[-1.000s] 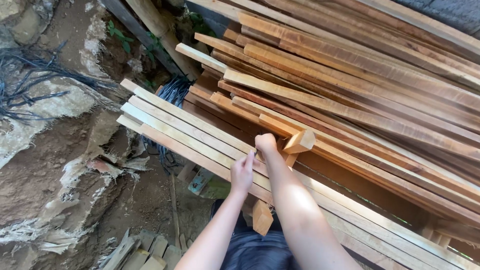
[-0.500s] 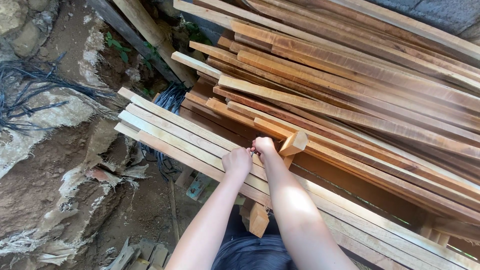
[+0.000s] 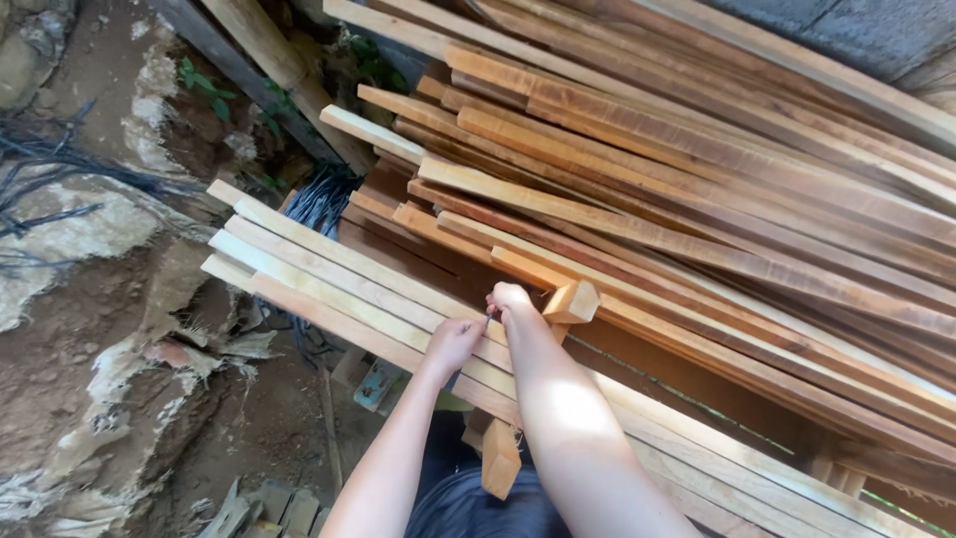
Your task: Bundling multiple long wood slats together using black plastic strapping material.
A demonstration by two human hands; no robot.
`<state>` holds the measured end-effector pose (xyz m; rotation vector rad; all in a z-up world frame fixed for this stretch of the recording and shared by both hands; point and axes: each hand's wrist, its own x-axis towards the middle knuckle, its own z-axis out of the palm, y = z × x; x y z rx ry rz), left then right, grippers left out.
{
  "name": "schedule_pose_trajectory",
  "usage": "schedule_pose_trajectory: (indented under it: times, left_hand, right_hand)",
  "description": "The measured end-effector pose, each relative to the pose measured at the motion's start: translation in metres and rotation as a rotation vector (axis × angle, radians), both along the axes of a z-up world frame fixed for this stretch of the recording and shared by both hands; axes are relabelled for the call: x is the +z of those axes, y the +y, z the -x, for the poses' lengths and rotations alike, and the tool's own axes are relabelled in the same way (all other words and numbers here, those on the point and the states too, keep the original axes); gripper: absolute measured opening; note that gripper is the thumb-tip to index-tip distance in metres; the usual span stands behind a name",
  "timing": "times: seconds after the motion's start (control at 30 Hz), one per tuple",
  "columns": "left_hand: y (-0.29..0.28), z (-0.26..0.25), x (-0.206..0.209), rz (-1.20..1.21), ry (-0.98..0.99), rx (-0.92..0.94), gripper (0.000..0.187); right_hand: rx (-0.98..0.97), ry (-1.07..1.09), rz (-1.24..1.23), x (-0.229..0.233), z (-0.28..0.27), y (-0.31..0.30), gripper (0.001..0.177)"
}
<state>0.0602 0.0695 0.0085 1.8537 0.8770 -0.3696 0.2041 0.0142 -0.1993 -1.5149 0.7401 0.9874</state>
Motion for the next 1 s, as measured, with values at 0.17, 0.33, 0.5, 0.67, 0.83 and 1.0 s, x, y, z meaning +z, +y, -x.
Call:
schedule_pose_trajectory:
  times: [0.17,0.33,0.5,0.67,0.83,1.0]
  left_hand:
    - [0.003,0.0,-0.026,-0.008,-0.071,0.011,0.042]
    - [0.0,0.003,-0.017,-0.02,-0.103,0.017,0.046]
    - [-0.001,0.003,-0.018,-0.014,-0.098,0.024,0.05]
    - [-0.013,-0.002,0.0,-0.176,-0.042,-0.054,0.049]
    - [-0.016,-0.004,0.004,-0.276,0.071,-0.083,0.05]
    - [-0.021,0.01,-0.023,-0.119,0.035,0.128,0.049]
  right_hand:
    - [0.016,-0.013,0.046,-0.012,-0.006,0.001,0.027]
    - [-0.025,0.014,0.059,-0.021,0.0,-0.003,0.032]
    - [-0.111,0.051,0.023,-0.008,0.001,-0.003,0.031]
    - [-0.134,0.066,0.013,-0.031,0.001,-0.003,0.036]
    - [-0.134,0.069,0.006,-0.02,0.002,-0.002,0.038]
    - [-0.118,0.069,-0.019,-0.008,0.002,-0.004,0.031]
